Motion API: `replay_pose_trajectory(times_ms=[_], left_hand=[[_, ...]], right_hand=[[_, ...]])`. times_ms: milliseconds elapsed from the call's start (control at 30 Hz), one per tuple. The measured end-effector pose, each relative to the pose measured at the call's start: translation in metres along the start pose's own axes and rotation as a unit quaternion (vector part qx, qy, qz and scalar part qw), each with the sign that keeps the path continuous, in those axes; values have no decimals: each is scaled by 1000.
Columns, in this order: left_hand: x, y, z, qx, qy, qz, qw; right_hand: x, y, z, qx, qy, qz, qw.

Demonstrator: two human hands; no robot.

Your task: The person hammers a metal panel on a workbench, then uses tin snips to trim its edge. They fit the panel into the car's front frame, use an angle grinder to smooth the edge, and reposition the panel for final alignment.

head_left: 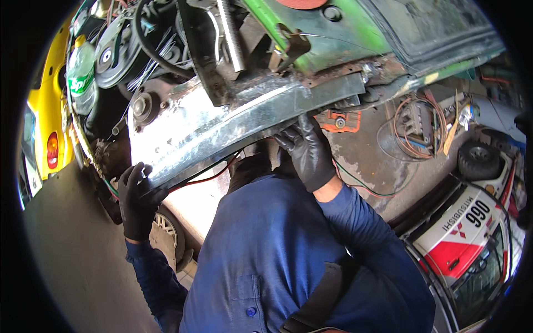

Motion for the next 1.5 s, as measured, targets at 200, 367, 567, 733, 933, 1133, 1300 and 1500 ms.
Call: replay_pose_trajectory(times_ms=[200, 367, 567, 733, 933, 1133, 1300, 1500], left_hand=[[-11, 2, 0, -4, 122, 59, 991], [-14, 1, -2, 4, 172, 51, 984], [-15, 2, -5, -6, 185, 64, 981], [-12, 2, 1, 15, 135, 19, 991], [-16, 1, 0, 6, 200, 61, 978], [-9, 5, 4, 4, 100, 41, 994], [-9, 6, 10, -19, 246, 64, 967], [-12, 7, 17, -48, 269, 76, 959]], right_hand=[[5, -4, 7, 31, -36, -35, 998], [4, -7, 9, 23, -51, -50, 997], [3, -18, 4, 16, -39, -54, 998], [5, -13, 1, 9, -53, -55, 997], [8, -16, 2, 11, -61, -62, 996], [14, -4, -19, 18, -17, -17, 1000], [55, 4, -28, -9, -69, -130, 989], [105, 2, -21, -73, -157, -214, 962]])
Point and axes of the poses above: each hand's wrist, its own y-axis towards the middle knuckle, its own z-axis out of the palm, x = y × z, the point moved 5 cm from there along y, towards the middle knuckle, and after that the axes turned 15 degrees about y, right-handed, at the moved point
